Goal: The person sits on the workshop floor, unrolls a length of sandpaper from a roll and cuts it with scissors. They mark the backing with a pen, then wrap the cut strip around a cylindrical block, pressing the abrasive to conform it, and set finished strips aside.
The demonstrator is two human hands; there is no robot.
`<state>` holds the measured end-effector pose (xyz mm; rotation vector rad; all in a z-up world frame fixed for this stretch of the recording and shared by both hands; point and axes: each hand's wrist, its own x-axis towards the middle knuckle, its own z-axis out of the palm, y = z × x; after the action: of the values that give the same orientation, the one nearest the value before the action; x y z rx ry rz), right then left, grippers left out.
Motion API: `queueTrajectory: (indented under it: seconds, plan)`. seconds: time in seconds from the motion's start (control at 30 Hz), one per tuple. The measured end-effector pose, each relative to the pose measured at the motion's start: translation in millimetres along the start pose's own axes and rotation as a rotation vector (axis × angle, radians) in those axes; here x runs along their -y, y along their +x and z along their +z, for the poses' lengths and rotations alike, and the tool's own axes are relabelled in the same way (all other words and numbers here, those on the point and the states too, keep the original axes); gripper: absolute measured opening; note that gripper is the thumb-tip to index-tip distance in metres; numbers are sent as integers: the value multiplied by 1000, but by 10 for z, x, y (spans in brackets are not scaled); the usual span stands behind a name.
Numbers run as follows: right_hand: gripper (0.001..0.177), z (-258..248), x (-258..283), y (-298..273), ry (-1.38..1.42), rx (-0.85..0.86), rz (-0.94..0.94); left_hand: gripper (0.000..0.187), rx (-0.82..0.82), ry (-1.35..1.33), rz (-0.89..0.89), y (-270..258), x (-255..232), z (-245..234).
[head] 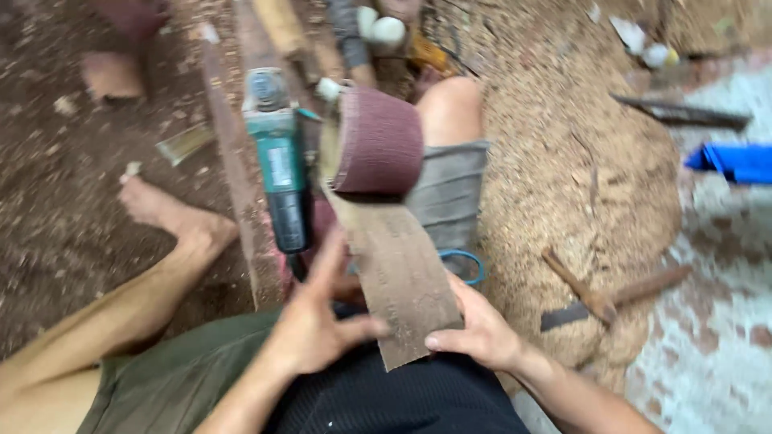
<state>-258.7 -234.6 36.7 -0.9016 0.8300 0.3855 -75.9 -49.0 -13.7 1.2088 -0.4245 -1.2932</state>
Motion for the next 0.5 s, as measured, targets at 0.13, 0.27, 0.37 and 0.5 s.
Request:
queueTrajectory:
  seconds: [0.13, 0.27, 0.37, 0.5]
  plan:
    - [94, -36, -55, -49, -280, 113, -308, 112, -453, 635, -8, 512, -263, -408]
    - [100, -47, -82, -64, -30, 166, -77, 108, -368, 694, -9, 1364, -350, -588]
    - [100, -59, -68, -57, -28, 191, -84, 62, -118, 194, -31, 1835, 345, -623]
    - [103, -334, -209, -198, -15, 245, -132, 36, -135, 81, -88, 1654, 173, -358]
